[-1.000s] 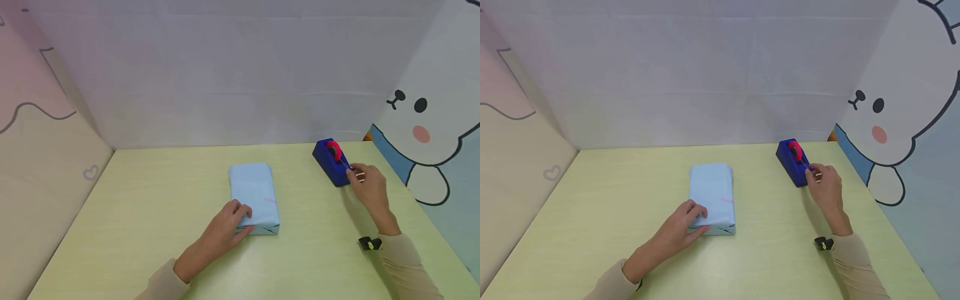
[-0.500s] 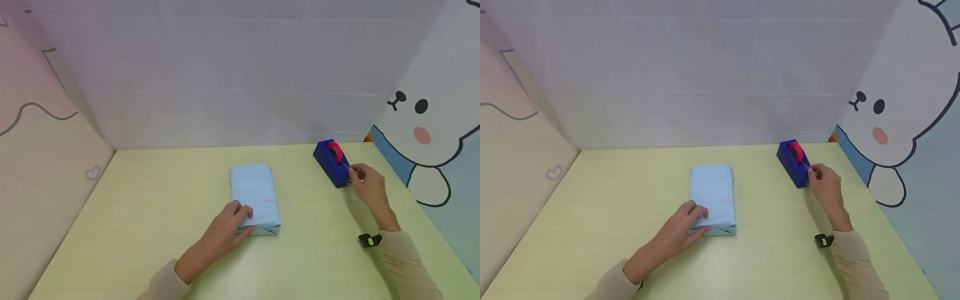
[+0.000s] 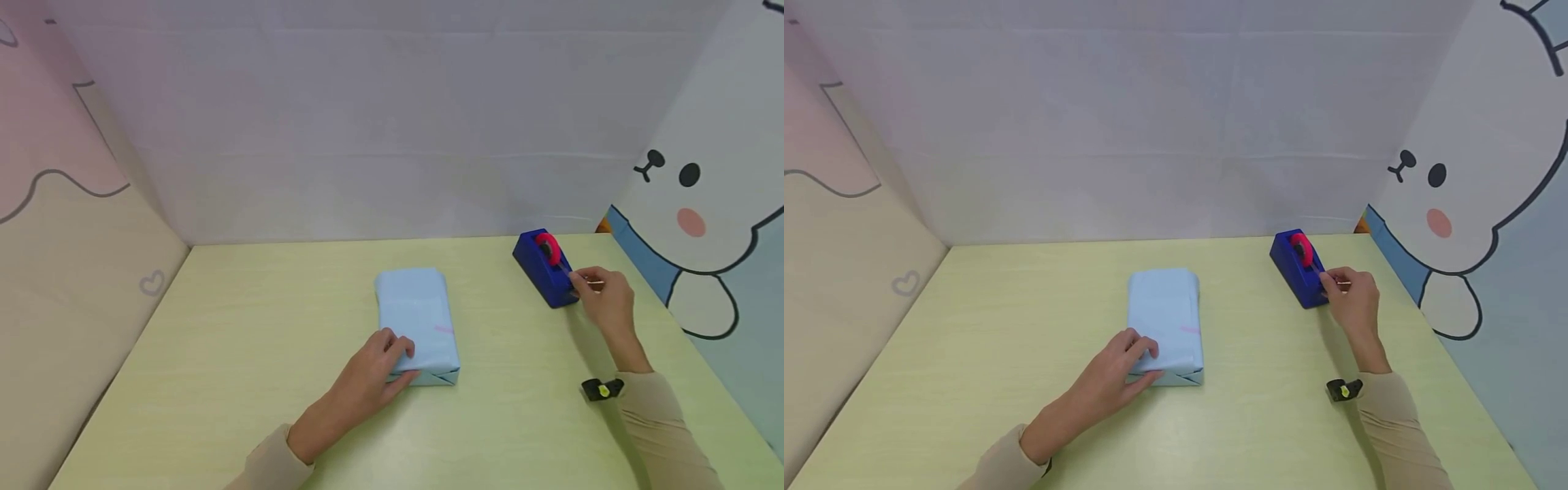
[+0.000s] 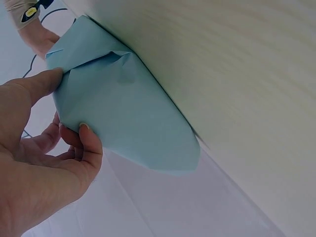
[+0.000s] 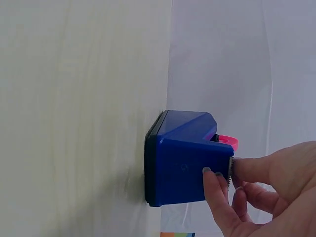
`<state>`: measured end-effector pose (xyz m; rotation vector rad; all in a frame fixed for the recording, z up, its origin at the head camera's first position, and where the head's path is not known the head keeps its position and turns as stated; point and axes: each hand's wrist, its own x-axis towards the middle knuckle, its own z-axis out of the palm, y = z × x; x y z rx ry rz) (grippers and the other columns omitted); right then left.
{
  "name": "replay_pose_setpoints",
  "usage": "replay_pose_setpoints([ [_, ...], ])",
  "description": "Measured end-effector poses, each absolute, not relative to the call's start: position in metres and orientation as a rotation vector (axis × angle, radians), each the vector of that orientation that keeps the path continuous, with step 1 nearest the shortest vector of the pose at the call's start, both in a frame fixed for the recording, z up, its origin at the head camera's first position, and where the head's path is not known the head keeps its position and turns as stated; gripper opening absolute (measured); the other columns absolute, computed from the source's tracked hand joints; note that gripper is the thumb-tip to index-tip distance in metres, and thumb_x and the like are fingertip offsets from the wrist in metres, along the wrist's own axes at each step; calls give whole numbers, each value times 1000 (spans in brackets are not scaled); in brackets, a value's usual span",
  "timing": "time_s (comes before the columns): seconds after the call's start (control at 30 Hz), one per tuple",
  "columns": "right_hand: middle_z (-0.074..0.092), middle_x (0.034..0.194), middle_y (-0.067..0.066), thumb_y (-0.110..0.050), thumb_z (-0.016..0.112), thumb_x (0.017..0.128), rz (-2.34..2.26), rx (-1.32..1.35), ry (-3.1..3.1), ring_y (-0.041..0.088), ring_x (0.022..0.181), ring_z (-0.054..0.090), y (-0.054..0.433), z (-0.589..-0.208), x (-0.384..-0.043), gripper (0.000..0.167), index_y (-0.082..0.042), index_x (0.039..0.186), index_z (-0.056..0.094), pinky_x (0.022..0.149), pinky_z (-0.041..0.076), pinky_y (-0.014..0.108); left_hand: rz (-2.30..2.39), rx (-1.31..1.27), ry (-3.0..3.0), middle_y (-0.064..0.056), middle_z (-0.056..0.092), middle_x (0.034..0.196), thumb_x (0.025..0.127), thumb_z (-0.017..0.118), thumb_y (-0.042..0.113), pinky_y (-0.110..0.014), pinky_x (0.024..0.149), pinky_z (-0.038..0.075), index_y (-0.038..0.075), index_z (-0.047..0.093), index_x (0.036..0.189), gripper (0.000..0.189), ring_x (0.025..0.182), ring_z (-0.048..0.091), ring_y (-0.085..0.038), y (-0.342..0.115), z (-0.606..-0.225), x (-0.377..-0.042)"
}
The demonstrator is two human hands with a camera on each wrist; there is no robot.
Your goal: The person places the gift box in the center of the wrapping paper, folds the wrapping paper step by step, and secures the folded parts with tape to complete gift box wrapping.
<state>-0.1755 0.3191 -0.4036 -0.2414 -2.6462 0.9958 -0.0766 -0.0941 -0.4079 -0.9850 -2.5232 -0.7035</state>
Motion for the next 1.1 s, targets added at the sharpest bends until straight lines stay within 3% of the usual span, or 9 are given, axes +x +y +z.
replay_pose_setpoints([
  [0.03,60,113,32,-23,58,106,998,-231,-2643,43,99,67,319,-403,-175,37,11,116,67,62,39,9,-703,-986,-2522,-2,48,89,82,89,19,-22,63,46,11,61,103,36,77,45,-13,-94,-408,-76],
  [0.23,66,105,32,-23,52,108,990,-160,-2674,40,96,65,319,-399,-173,38,13,114,63,70,42,27,-700,-979,-2515,-2,49,89,82,89,19,-22,63,46,11,61,103,36,77,45,-13,-95,-408,-76],
  [0.47,63,119,34,-30,43,111,1135,-160,-2763,46,111,64,319,-396,-167,45,12,123,56,68,43,14,-703,-981,-2505,-3,49,89,81,90,17,-22,62,45,11,61,102,36,76,45,-13,-94,-408,-76],
  [0.7,63,122,30,-36,40,111,1232,-247,-2753,41,114,60,320,-398,-160,50,9,125,55,73,43,23,-707,-998,-2474,-3,49,89,81,90,16,-22,62,45,10,61,103,37,76,44,-13,-94,-409,-77],
  [1.1,58,135,31,-40,34,111,1409,-313,-2752,42,127,55,325,-402,-156,53,9,124,50,79,41,23,-708,-1004,-2475,-3,49,90,81,90,16,-22,62,44,10,61,103,37,77,44,-13,-95,-410,-78],
])
